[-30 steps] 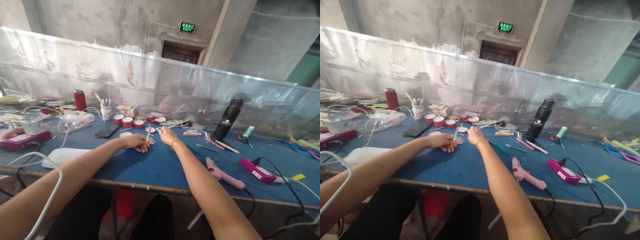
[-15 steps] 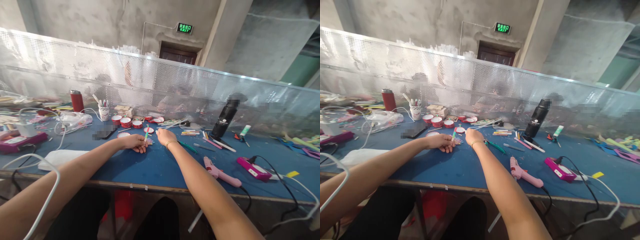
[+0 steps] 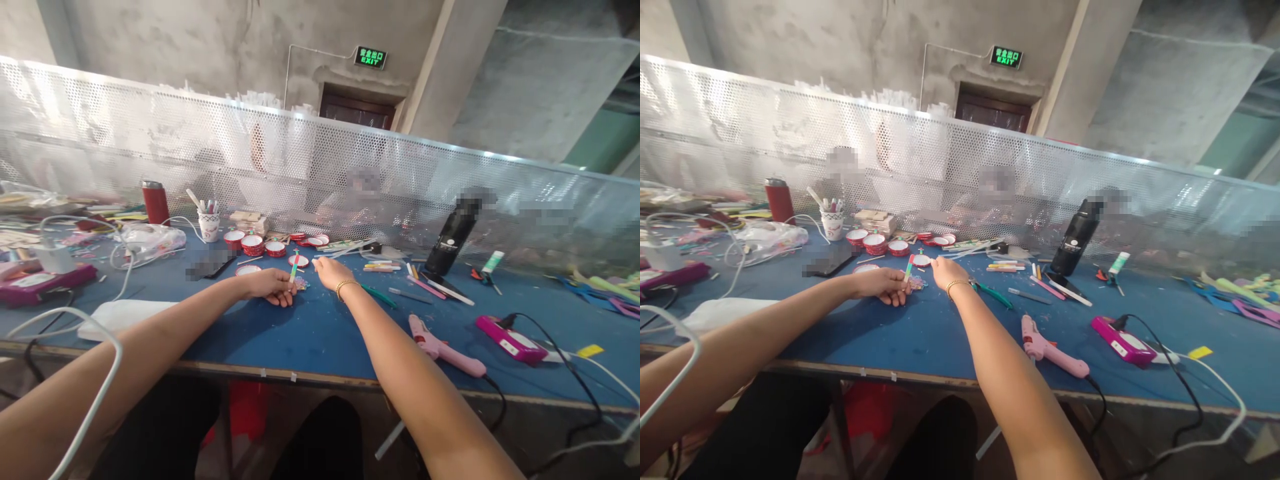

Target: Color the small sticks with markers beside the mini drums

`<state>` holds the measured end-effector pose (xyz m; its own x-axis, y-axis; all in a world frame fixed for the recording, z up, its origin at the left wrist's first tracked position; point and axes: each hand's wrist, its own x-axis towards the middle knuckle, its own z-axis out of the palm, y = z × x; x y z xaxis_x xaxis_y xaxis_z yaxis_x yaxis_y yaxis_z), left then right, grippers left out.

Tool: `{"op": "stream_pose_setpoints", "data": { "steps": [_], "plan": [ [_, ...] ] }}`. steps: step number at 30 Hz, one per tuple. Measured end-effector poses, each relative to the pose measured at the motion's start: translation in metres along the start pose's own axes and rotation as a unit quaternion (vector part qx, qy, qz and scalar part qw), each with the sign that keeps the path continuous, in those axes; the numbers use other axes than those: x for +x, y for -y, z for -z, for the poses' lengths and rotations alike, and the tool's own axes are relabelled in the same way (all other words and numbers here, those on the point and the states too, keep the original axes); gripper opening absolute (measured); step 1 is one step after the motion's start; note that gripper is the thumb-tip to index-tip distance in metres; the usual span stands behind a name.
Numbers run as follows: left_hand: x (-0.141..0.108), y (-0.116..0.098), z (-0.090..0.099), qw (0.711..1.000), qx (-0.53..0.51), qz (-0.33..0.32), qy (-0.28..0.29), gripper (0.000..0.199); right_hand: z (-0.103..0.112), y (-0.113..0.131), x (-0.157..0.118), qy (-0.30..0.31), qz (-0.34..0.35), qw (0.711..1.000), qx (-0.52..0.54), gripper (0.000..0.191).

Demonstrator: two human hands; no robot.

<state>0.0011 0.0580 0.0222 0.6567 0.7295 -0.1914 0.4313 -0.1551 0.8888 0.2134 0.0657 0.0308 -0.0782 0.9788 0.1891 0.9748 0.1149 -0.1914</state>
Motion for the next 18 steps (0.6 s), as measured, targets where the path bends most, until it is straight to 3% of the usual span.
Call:
{"op": "stream_pose_setpoints", "data": {
  "steps": [4, 8, 14, 18],
  "plan": [
    [-0.001, -0.003, -0.002, 1.000, -0.007, 0.004, -0.003, 0.038, 0.001, -0.003, -0.003, 0.024, -0.010, 1.000, -0.003, 0.044],
    [-0.003, -0.007, -0.004, 1.000, -0.009, 0.018, -0.008, 0.040, 0.009, -0.008, -0.009, 0.047, -0.024, 0.998, -0.023, 0.064],
    [-0.001, -0.006, -0.002, 1.000, -0.016, 0.022, 0.004, 0.041, 0.020, -0.010, -0.013, 0.076, -0.004, 0.996, -0.050, 0.033],
    [0.001, -0.003, -0.001, 1.000, -0.020, 0.019, 0.006, 0.041, 0.019, -0.008, -0.014, 0.053, -0.009, 0.997, -0.048, 0.031]
  ]
}}
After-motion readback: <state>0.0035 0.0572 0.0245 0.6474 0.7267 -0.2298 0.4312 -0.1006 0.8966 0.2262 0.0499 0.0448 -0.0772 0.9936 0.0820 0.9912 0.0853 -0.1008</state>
